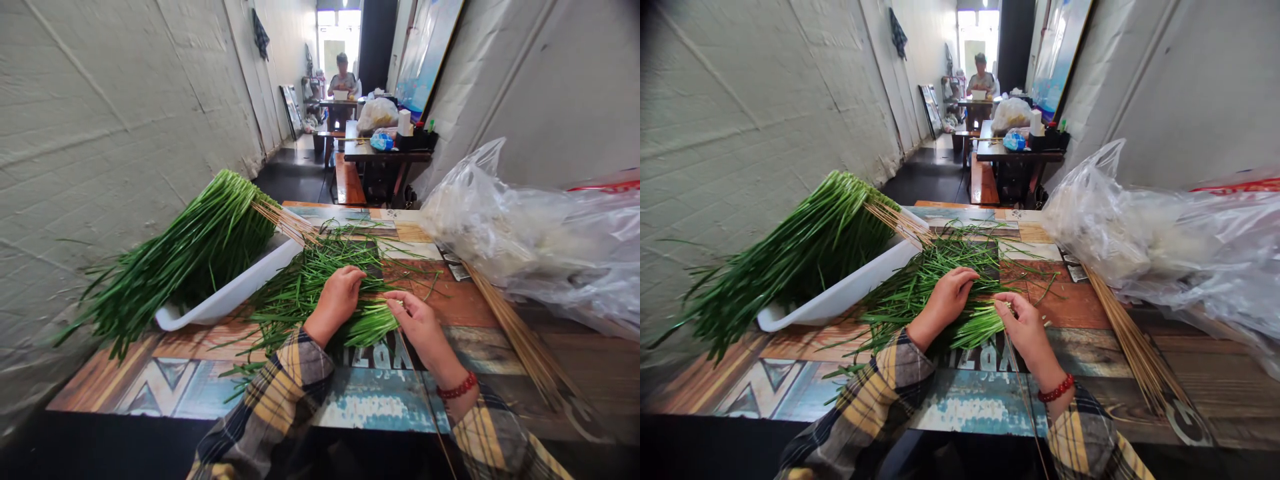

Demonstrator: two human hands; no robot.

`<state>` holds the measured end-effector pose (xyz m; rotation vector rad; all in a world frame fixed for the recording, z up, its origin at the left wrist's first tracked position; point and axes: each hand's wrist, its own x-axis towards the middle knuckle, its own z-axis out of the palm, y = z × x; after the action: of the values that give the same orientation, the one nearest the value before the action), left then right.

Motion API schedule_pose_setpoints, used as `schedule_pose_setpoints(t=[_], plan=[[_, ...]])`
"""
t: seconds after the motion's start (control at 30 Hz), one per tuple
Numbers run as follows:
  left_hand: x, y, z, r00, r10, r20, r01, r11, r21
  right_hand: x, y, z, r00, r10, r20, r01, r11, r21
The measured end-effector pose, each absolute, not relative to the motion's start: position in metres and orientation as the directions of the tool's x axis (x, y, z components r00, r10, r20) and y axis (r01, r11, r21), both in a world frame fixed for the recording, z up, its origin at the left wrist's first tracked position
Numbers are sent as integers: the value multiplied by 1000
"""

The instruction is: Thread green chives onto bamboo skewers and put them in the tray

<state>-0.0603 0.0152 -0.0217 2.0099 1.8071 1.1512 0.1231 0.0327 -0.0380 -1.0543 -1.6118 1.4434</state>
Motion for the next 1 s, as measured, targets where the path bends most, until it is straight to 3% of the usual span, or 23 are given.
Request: schedule_pose_setpoints(t=[0.27,0.43,0.67,0.87,1.0], plan=[[-59,12,-21,20,945,326,931,-136,339,122,33,-37,-414,910,19,129,80,-988],[-57,7,-14,31,940,341,944,-140,300,124,34,-40,-430,903,-9,135,54,-989],[-51,3,-6,-79,892,444,903,-125,411,124,34,-38,-427,904,35,169,118,-979],[-47,4,-9,-20,940,341,748,-212,628,126,35,-42,-409,906,108,192,202,-960],[-46,5,-13,-2,941,340,676,-249,694,126,34,-42,-429,899,87,175,177,-968]])
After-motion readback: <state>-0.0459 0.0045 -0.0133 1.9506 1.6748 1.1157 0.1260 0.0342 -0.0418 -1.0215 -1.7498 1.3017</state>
